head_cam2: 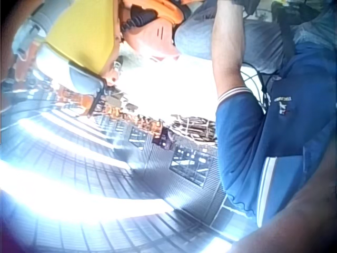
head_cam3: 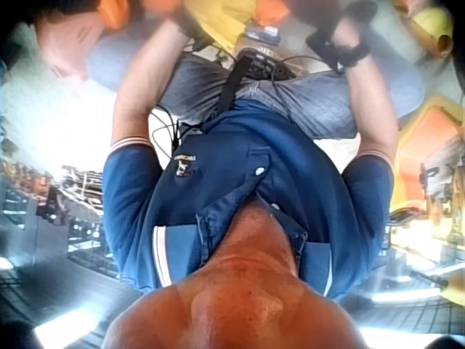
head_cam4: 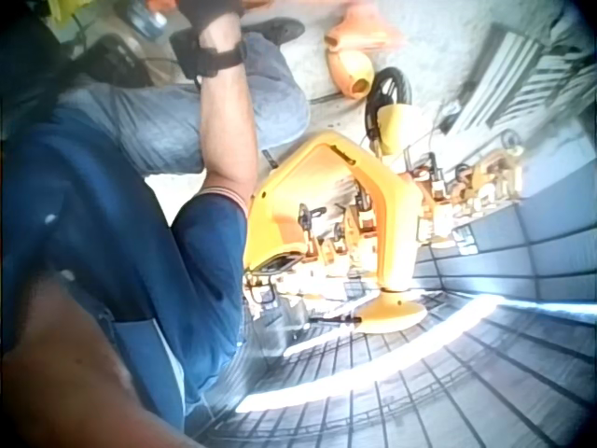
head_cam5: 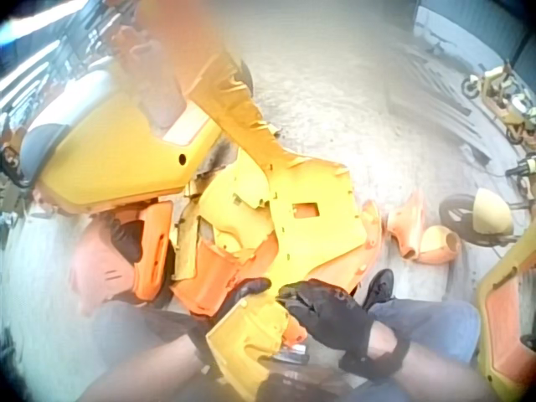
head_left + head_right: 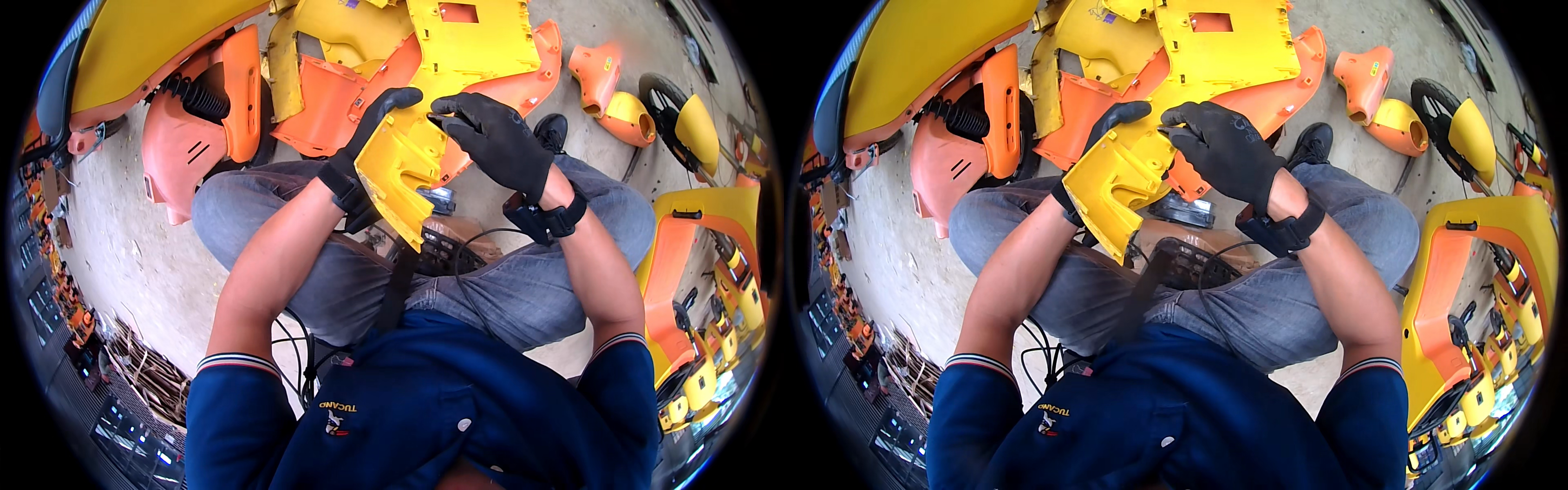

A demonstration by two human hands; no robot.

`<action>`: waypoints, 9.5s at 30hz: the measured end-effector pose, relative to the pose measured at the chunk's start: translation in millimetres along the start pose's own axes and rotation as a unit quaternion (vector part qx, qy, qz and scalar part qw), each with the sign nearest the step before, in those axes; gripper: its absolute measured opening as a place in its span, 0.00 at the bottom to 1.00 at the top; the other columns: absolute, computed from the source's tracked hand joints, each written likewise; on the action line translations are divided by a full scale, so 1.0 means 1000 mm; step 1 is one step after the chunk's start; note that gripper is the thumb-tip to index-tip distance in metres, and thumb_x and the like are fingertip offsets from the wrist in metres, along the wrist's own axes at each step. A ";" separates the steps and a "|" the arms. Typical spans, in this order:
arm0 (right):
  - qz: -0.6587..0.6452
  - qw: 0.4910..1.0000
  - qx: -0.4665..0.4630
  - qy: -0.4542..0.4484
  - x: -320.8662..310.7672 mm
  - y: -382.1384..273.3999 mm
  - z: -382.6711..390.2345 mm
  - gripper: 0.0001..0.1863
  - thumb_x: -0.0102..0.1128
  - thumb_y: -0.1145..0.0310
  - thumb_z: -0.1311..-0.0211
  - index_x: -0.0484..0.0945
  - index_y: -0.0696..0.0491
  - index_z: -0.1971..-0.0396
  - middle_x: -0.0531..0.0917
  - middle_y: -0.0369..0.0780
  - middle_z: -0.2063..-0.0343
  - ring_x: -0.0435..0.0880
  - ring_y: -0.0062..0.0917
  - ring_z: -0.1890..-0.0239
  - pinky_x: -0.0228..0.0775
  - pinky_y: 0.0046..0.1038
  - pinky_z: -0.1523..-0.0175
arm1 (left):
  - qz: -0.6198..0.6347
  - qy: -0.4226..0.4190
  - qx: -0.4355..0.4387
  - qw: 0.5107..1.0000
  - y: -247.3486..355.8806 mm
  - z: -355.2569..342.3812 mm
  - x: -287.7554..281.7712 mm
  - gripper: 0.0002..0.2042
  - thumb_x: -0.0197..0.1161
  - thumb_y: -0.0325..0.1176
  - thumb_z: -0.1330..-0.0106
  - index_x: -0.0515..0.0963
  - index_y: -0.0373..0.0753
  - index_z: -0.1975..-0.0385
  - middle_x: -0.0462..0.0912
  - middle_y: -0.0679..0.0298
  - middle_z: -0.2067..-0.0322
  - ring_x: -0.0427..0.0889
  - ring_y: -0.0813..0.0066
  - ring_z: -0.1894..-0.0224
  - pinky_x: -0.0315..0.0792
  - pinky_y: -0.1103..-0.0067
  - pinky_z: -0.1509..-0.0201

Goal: The person sits on the floor and uses a small tool to scrape and remove material from the edges of a yellow plastic motorcycle fairing. They repeatedly scrape specific areas and inspect the surface, surrounded by other orange and yellow plastic parts.

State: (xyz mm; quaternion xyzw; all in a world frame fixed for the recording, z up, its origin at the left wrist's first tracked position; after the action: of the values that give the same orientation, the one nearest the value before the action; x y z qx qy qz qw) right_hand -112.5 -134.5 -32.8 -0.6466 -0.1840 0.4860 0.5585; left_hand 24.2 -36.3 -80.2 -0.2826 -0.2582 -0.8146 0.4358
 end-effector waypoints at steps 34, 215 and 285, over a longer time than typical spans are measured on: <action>-0.107 0.986 0.119 -0.048 0.017 0.009 0.003 0.10 0.58 0.66 0.35 0.76 0.59 0.63 0.79 0.34 0.73 0.75 0.15 0.70 0.70 0.22 0.62 | -0.011 0.017 0.012 1.000 -0.003 0.001 -0.004 0.17 0.62 0.45 0.38 0.77 0.43 0.55 0.82 0.61 0.65 0.81 0.69 0.66 0.76 0.73 0.60; -0.047 0.965 -0.037 0.254 -0.051 -0.046 -0.016 0.14 0.65 0.61 0.43 0.82 0.56 0.66 0.78 0.43 0.76 0.74 0.32 0.71 0.67 0.33 0.65 | -0.208 -0.076 0.264 0.939 0.033 0.021 0.100 0.28 0.46 0.59 0.27 0.73 0.39 0.47 0.79 0.62 0.56 0.79 0.72 0.53 0.74 0.74 0.47; -0.442 0.868 0.067 0.215 -0.063 -0.059 -0.018 0.14 0.59 0.66 0.33 0.72 0.56 0.52 0.74 0.31 0.71 0.69 0.11 0.81 0.64 0.17 0.77 | -0.398 -0.114 0.499 0.761 0.095 0.039 0.152 0.13 0.58 0.37 0.30 0.77 0.33 0.54 0.83 0.66 0.64 0.75 0.83 0.63 0.71 0.81 0.56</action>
State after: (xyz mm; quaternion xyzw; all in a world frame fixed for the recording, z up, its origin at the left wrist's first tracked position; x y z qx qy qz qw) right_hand -108.5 -175.0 45.3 -0.5471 -0.2936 0.0484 0.7824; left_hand 44.4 -142.4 67.9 0.0127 -0.7655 -0.6322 0.1191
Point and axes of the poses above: each hand's wrist, its own z-axis away from the middle knuckle, its own x-axis out of the palm, y = z × x, the point moved 4 cm from there along -z, towards the middle knuckle
